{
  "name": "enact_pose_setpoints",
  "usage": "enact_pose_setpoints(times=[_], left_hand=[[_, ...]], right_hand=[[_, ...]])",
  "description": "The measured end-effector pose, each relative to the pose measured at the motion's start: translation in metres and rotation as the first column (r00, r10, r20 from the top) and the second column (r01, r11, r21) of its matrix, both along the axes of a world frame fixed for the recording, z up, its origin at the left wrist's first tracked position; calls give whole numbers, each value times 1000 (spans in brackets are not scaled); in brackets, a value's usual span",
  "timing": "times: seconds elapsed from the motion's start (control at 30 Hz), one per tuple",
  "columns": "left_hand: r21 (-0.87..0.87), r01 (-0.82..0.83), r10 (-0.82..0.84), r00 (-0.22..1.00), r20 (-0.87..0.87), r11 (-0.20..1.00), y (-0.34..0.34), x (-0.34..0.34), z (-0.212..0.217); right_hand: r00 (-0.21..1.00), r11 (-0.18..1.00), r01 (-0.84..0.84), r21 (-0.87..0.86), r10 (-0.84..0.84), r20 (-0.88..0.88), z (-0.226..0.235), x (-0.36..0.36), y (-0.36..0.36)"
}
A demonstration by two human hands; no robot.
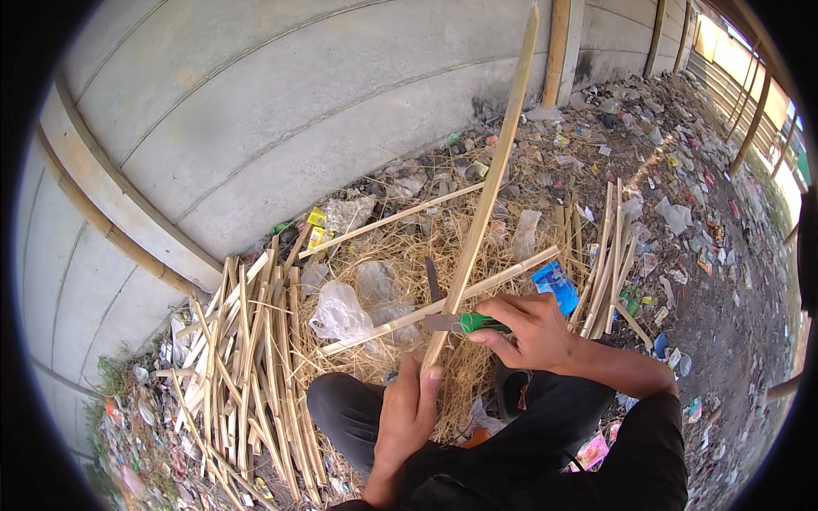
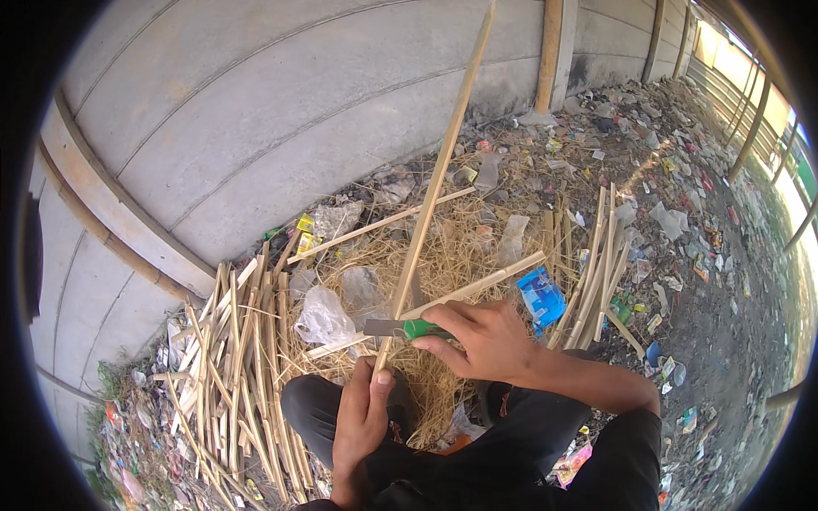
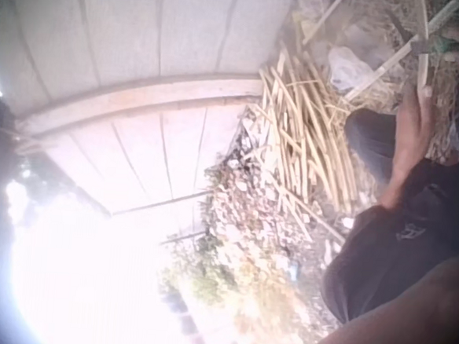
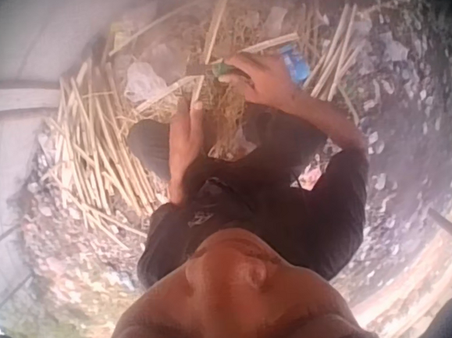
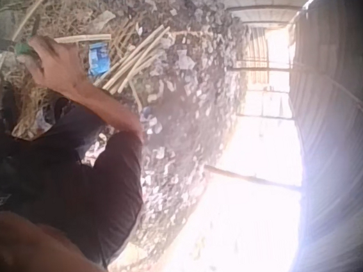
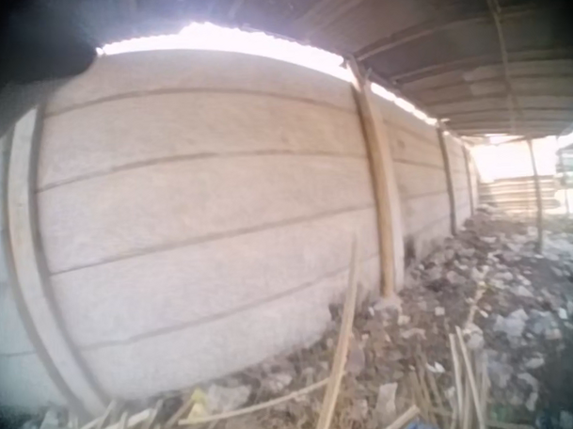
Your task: The person sits on the ground and uses a green-handled knife to shave the surface of a long bamboo strip. They hold the strip with their left hand and scrape along its length with the knife in their right hand, removing thin layers of material.
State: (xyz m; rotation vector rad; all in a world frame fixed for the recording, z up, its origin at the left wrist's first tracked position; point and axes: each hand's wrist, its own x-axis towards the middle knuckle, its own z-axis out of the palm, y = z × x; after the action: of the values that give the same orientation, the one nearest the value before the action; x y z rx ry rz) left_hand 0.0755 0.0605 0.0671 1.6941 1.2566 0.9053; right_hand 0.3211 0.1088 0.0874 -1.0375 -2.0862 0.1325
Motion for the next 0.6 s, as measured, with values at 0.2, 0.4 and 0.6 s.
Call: enact_pose_setpoints(times=[0.2,0.4,0.6], left_hand=[[8,-34,34,999,12,999,1,12,13],[27,-41,43,997,-67,999,-3,11,8],[-129,-31,24,998,-57,991,-15,4,-5]], right_hand=[[999,997,-38,62,36,33,-3,-3,-1],[996,994,68,83,-63,-65,-3,9,13],[982,989,137,63,-127,-140,-2,30,29]])
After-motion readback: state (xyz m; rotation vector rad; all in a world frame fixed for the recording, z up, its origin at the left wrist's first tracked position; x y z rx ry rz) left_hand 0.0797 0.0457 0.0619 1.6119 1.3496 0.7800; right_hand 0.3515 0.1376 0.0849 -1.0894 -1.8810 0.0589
